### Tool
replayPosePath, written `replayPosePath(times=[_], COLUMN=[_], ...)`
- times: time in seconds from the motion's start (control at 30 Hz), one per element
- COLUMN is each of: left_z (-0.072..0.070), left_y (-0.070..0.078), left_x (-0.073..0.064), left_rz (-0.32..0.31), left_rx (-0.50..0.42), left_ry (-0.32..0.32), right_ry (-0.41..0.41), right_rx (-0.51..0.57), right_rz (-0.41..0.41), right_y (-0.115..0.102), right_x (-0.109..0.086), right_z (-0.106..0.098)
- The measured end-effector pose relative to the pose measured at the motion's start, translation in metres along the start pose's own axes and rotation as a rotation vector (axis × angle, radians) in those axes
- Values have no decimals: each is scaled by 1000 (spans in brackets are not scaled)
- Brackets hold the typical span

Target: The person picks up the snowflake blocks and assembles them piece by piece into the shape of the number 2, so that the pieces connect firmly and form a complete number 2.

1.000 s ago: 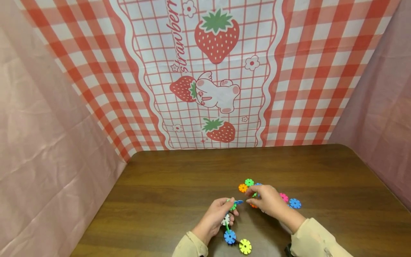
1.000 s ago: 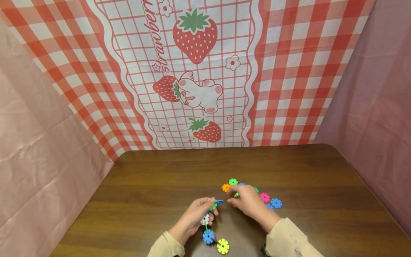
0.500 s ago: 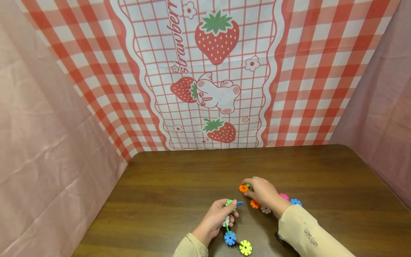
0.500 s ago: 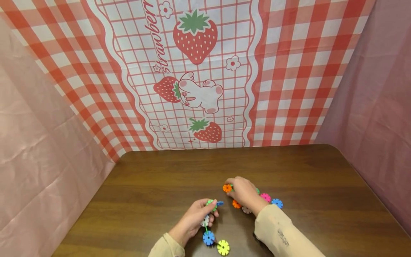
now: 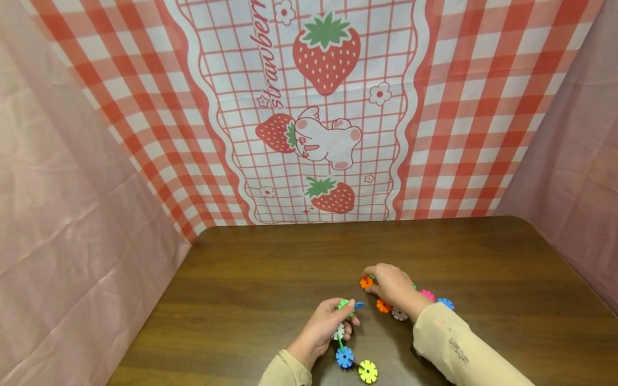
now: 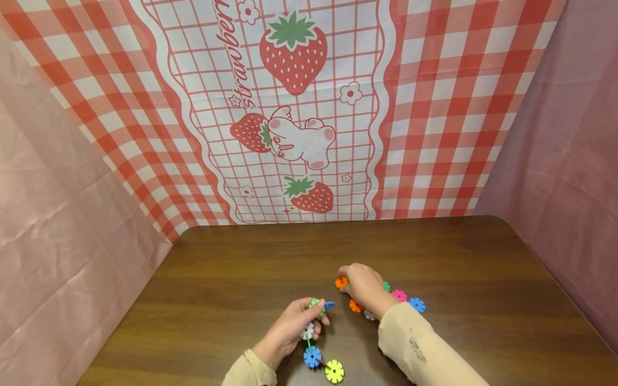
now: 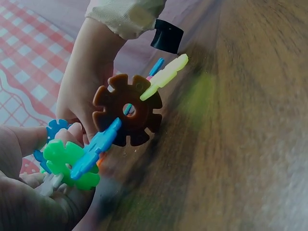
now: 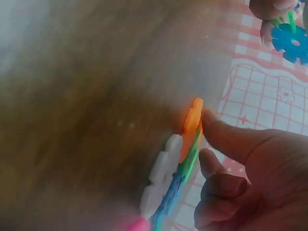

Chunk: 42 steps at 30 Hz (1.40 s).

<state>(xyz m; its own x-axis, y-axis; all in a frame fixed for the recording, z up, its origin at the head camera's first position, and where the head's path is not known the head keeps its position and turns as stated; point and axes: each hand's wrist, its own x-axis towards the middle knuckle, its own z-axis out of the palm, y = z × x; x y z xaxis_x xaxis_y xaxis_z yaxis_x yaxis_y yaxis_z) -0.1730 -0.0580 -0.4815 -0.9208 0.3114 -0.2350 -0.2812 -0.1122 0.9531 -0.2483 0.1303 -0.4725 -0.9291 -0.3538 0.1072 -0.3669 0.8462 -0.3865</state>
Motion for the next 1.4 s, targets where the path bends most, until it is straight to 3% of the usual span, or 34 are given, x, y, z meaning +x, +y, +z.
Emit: replayPosePath(times=[0.23, 0.4, 0.63, 1.0, 1.4], left_z=[-1, -3, -1, 3, 12], left_y=[0, 0, 1, -2, 0], left_x=[0, 2, 3, 6, 3], left_rz=[1, 1, 7, 27, 34], left_rx=[-5, -5, 22, 37, 28], left_ry=[-8, 7, 21, 7, -10], right_ry=[16, 24, 53, -54, -79], right_rx=[26, 164, 339, 615, 756], right_rz=[16, 41, 14, 42, 106], right_y=[-4, -2, 7, 4, -1], right_x=[1, -6, -21, -50, -61], right_z=[-3, -7, -13, -20, -16])
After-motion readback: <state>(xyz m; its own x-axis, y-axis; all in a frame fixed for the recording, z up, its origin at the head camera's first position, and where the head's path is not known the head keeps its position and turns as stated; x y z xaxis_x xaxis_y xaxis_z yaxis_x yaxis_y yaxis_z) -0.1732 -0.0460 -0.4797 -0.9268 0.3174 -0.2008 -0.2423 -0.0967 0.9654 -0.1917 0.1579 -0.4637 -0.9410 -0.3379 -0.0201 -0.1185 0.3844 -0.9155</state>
